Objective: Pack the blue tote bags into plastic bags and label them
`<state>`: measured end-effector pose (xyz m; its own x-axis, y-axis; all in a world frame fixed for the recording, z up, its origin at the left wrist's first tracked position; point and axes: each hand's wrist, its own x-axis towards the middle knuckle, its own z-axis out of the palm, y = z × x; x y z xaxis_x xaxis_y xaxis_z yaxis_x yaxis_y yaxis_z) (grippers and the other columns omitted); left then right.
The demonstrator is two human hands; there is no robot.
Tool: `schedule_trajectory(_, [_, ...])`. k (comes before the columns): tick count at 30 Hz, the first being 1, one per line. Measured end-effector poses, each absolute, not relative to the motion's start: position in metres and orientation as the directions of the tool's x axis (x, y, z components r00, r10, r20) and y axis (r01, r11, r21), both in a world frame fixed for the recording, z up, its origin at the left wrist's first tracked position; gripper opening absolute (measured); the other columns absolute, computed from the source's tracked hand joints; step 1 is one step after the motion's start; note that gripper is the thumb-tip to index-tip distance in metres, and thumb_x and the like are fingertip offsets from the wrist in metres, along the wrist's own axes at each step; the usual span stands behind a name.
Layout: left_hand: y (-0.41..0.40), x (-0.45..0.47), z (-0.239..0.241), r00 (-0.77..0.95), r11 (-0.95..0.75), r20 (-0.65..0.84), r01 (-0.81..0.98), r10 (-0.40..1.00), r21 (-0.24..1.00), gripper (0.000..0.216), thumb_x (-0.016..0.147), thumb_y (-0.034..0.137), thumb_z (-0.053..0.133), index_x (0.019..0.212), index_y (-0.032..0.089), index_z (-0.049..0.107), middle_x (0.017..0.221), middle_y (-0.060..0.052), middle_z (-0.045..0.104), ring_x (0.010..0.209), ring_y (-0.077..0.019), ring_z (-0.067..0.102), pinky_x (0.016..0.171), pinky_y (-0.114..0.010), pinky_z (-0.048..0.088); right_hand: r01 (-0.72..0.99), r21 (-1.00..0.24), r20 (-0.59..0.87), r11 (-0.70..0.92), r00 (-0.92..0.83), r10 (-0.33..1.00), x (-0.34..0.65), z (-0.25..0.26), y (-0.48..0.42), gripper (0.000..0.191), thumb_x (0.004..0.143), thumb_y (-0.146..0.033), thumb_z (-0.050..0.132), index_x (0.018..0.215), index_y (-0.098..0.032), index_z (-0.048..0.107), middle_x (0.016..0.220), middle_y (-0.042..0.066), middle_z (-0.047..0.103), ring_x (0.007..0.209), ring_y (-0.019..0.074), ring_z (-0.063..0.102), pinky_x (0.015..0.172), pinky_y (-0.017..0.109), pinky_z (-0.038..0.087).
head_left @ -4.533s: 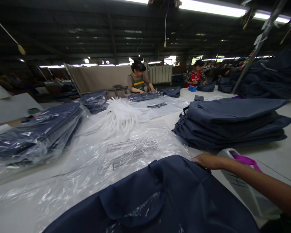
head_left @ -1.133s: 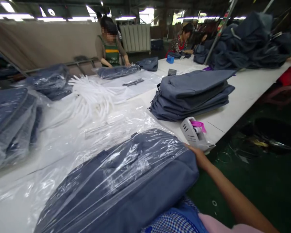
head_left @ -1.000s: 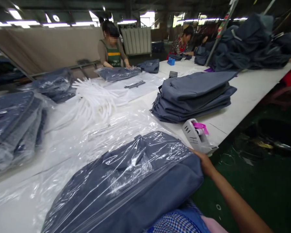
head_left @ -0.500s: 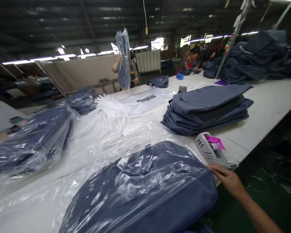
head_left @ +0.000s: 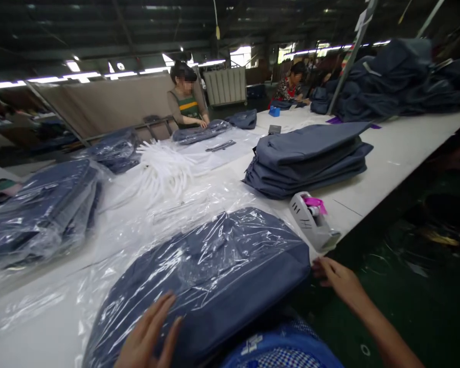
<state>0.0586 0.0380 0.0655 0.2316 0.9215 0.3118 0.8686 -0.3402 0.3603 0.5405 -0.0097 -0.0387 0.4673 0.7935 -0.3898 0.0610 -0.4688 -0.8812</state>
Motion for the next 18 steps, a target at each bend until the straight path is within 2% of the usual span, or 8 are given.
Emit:
schedule_trajectory(1, [0.044, 0.077, 0.061, 0.369, -0.46, 0.316, 0.839, 0.874, 0.291, 0.05, 0.089, 0.045, 0.055, 0.138, 0.046, 0.044, 0.139, 0.008, 0.056, 0.122, -0.025, 0.058, 0.105, -0.044, 0.049, 0.01, -0.832, -0.511, -0.554, 0.373, 0.774, 0.535, -0.039, -0.021, 0.056, 0.079, -0.07, 0.056, 0.092, -0.018, 0.073, 0.093, 0.017, 0.073, 0.078, 0.0313, 0.072, 0.061, 0.043, 0.06])
schedule_trajectory(3, [0.055, 0.113, 0.052, 0.557, -0.62, 0.308, 0.767, 0.771, 0.166, 0.052, 0.09, 0.041, 0.056, 0.141, 0.035, 0.046, 0.142, 0.0, 0.055, 0.126, -0.0272, 0.055, 0.103, -0.045, 0.051, -0.091, -0.765, -0.644, -0.637, 0.111, 0.757, 0.514, -0.04, -0.041, 0.058, 0.078, -0.069, 0.061, 0.098, -0.016, 0.071, 0.099, 0.019, 0.072, 0.08, 0.0302, 0.072, 0.065, 0.044, 0.06])
schedule_trajectory(5, [0.065, 0.142, 0.046, 0.629, -0.671, 0.27, 0.735, 0.729, 0.099, 0.047, 0.092, 0.033, 0.054, 0.138, 0.026, 0.05, 0.14, -0.005, 0.057, 0.126, -0.0273, 0.054, 0.104, -0.044, 0.05, -0.213, -0.765, -0.601, -0.608, -0.105, 0.793, 0.48, -0.043, -0.053, 0.059, 0.075, -0.064, 0.07, 0.111, -0.016, 0.067, 0.113, 0.018, 0.069, 0.095, 0.03, 0.07, 0.08, 0.046, 0.059])
schedule_trajectory(6, [0.069, 0.151, 0.044, 0.642, -0.674, 0.241, 0.734, 0.728, 0.083, 0.043, 0.093, 0.028, 0.052, 0.136, 0.024, 0.053, 0.136, -0.007, 0.059, 0.123, -0.0267, 0.055, 0.103, -0.044, 0.05, -0.285, -0.768, -0.551, -0.573, -0.163, 0.819, 0.459, -0.045, -0.056, 0.061, 0.072, -0.062, 0.074, 0.111, -0.016, 0.066, 0.116, 0.018, 0.068, 0.103, 0.0302, 0.068, 0.088, 0.046, 0.056])
schedule_trajectory(8, [0.075, 0.163, 0.042, 0.65, -0.67, 0.189, 0.739, 0.736, 0.065, 0.036, 0.093, 0.018, 0.049, 0.127, 0.022, 0.06, 0.127, -0.008, 0.064, 0.114, -0.0251, 0.06, 0.097, -0.041, 0.053, -0.452, -0.706, -0.518, -0.545, -0.195, 0.833, 0.42, -0.05, -0.056, 0.064, 0.065, -0.067, 0.076, 0.1, -0.014, 0.066, 0.108, 0.016, 0.07, 0.109, 0.0311, 0.066, 0.098, 0.047, 0.05])
schedule_trajectory(11, [0.077, 0.168, 0.045, 0.653, -0.667, 0.148, 0.742, 0.743, 0.073, 0.032, 0.092, 0.011, 0.047, 0.115, 0.021, 0.067, 0.113, -0.008, 0.068, 0.101, -0.0232, 0.063, 0.087, -0.037, 0.056, -0.678, -0.568, -0.522, -0.467, -0.142, 0.841, 0.379, -0.05, -0.05, 0.059, 0.066, -0.063, 0.078, 0.102, -0.019, 0.064, 0.106, 0.01, 0.071, 0.109, 0.0267, 0.066, 0.106, 0.044, 0.044])
schedule_trajectory(14, [0.069, 0.168, 0.05, 0.64, -0.662, 0.174, 0.74, 0.748, 0.118, 0.03, 0.093, 0.014, 0.046, 0.112, 0.023, 0.068, 0.106, -0.006, 0.069, 0.096, -0.0213, 0.064, 0.083, -0.035, 0.057, -0.734, -0.523, -0.443, -0.432, -0.199, 0.874, 0.363, -0.037, -0.04, 0.056, 0.073, -0.056, 0.077, 0.111, -0.019, 0.062, 0.112, 0.01, 0.07, 0.113, 0.0247, 0.064, 0.107, 0.043, 0.042])
schedule_trajectory(18, [0.052, 0.166, 0.047, 0.618, -0.657, 0.229, 0.731, 0.752, 0.183, 0.03, 0.095, 0.018, 0.043, 0.112, 0.026, 0.067, 0.109, -0.005, 0.069, 0.098, -0.0198, 0.065, 0.083, -0.033, 0.056, -0.778, -0.473, -0.34, -0.414, -0.272, 0.9, 0.35, -0.021, -0.024, 0.06, 0.078, -0.063, 0.068, 0.118, -0.018, 0.061, 0.115, 0.011, 0.07, 0.118, 0.0267, 0.06, 0.102, 0.044, 0.046])
